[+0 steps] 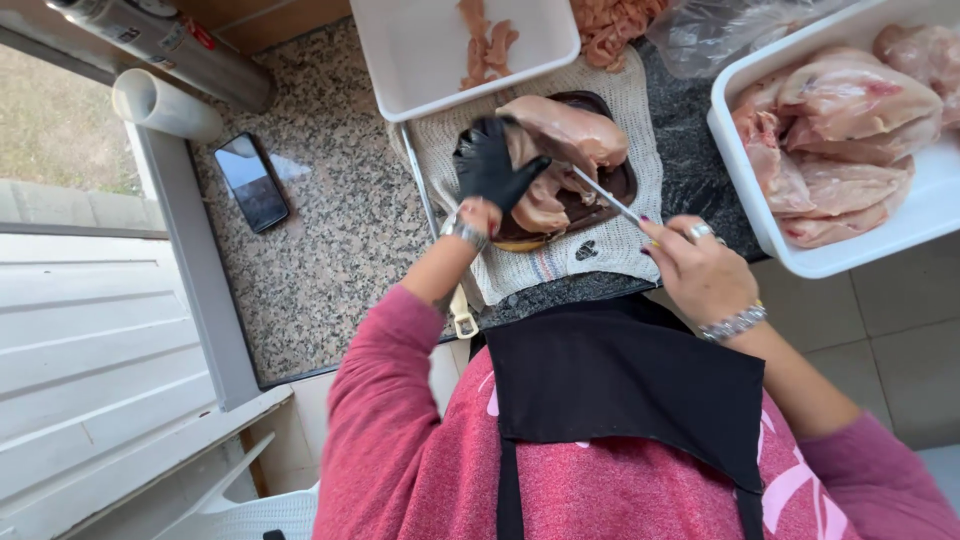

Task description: The recorder is slicing raw chicken breast on a cutting board in a kitchen.

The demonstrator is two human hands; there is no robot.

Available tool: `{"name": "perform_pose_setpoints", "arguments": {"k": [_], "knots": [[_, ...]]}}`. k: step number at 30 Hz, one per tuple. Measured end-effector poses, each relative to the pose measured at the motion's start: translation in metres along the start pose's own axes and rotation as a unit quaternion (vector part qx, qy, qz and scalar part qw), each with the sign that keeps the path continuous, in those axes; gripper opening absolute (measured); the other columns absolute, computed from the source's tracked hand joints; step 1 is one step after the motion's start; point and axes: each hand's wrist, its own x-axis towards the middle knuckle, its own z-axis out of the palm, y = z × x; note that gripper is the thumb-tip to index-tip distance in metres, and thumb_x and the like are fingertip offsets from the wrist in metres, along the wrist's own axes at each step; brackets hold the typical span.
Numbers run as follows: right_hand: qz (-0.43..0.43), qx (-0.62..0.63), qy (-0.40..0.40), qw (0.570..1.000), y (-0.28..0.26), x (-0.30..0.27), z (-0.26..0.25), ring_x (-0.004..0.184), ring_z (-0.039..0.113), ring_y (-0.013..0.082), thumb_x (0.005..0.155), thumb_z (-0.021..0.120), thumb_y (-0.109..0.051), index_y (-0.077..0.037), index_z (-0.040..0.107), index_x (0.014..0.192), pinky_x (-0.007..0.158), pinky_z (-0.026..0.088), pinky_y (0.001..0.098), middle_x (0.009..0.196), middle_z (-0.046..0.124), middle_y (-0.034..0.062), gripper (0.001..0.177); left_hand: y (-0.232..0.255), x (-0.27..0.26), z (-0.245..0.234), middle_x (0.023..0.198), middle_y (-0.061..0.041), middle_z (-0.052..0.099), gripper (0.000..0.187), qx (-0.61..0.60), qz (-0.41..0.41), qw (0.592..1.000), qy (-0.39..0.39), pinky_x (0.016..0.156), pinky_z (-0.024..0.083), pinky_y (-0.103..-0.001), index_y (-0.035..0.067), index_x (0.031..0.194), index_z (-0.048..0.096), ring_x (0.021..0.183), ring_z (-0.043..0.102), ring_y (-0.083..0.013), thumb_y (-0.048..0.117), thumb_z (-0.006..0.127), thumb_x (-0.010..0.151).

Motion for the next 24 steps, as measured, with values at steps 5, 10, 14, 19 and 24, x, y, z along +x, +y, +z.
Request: {"name": "perform_pose_setpoints", "arguments": {"k": [5, 10, 14, 19, 24], "knots": [[-0.007, -0.116, 0.063, 0.991, -0.024, 0.037, 0.035, 0.064, 0.069, 0.015, 0.105, 0.051, -0.045, -0.046, 0.06, 0.137, 0.056, 0.06, 0.0314, 0.12, 0.06, -0.0137, 0.033, -0.019, 0.034, -0.003, 0.158, -0.027, 0.04, 0.134, -0.5, -0.318, 0.776, -0.213, 0.12, 0.041, -0.055, 0.006, 0.152, 0.016, 0.146, 0.044, -0.0436, 0.047, 0.106, 0.062], [-0.041, -0.084, 0.037, 0.995, -0.041, 0.071, 0.043, 0.058, 0.071, 0.0237, 0.107, 0.05, -0.035, -0.033, 0.063, 0.133, 0.051, 0.061, 0.0373, 0.116, 0.059, -0.001, 0.029, -0.037, 0.016, 0.082, 0.141, -0.018, 0.061, 0.118, -0.502, -0.322, 0.766, -0.239, 0.114, 0.048, -0.053, 0.018, 0.143, 0.035, 0.135, 0.057, -0.0393, 0.04, 0.109, 0.055], [-0.02, -0.016, -0.001, 1.0, -0.038, 0.076, 0.074, 0.062, 0.072, 0.0344, 0.106, 0.054, -0.036, -0.031, 0.059, 0.139, 0.055, 0.062, 0.0485, 0.119, 0.055, 0.0029, 0.033, -0.036, 0.029, 0.054, 0.139, -0.012, 0.064, 0.11, -0.451, -0.322, 0.776, -0.301, 0.114, 0.05, -0.047, 0.029, 0.144, 0.044, 0.132, 0.061, -0.033, 0.051, 0.105, 0.055], [0.033, 0.117, -0.07, 0.99, -0.036, 0.077, 0.071, 0.069, 0.071, 0.0427, 0.106, 0.055, -0.039, -0.033, 0.063, 0.135, 0.064, 0.061, 0.0539, 0.114, 0.057, 0.002, 0.031, -0.036, 0.033, 0.018, 0.149, -0.02, 0.056, 0.115, -0.447, -0.307, 0.775, -0.325, 0.121, 0.042, -0.045, 0.02, 0.153, 0.037, 0.142, 0.051, -0.0362, 0.051, 0.101, 0.063], [0.041, 0.182, -0.099, 0.977, -0.03, 0.074, 0.062, 0.079, 0.072, 0.043, 0.105, 0.058, -0.033, -0.031, 0.067, 0.133, 0.067, 0.061, 0.0535, 0.11, 0.061, 0.0037, 0.03, -0.036, 0.031, 0.021, 0.149, -0.022, 0.055, 0.116, -0.427, -0.283, 0.795, -0.325, 0.122, 0.04, -0.047, 0.019, 0.155, 0.034, 0.142, 0.05, -0.0371, 0.055, 0.098, 0.065]]}}
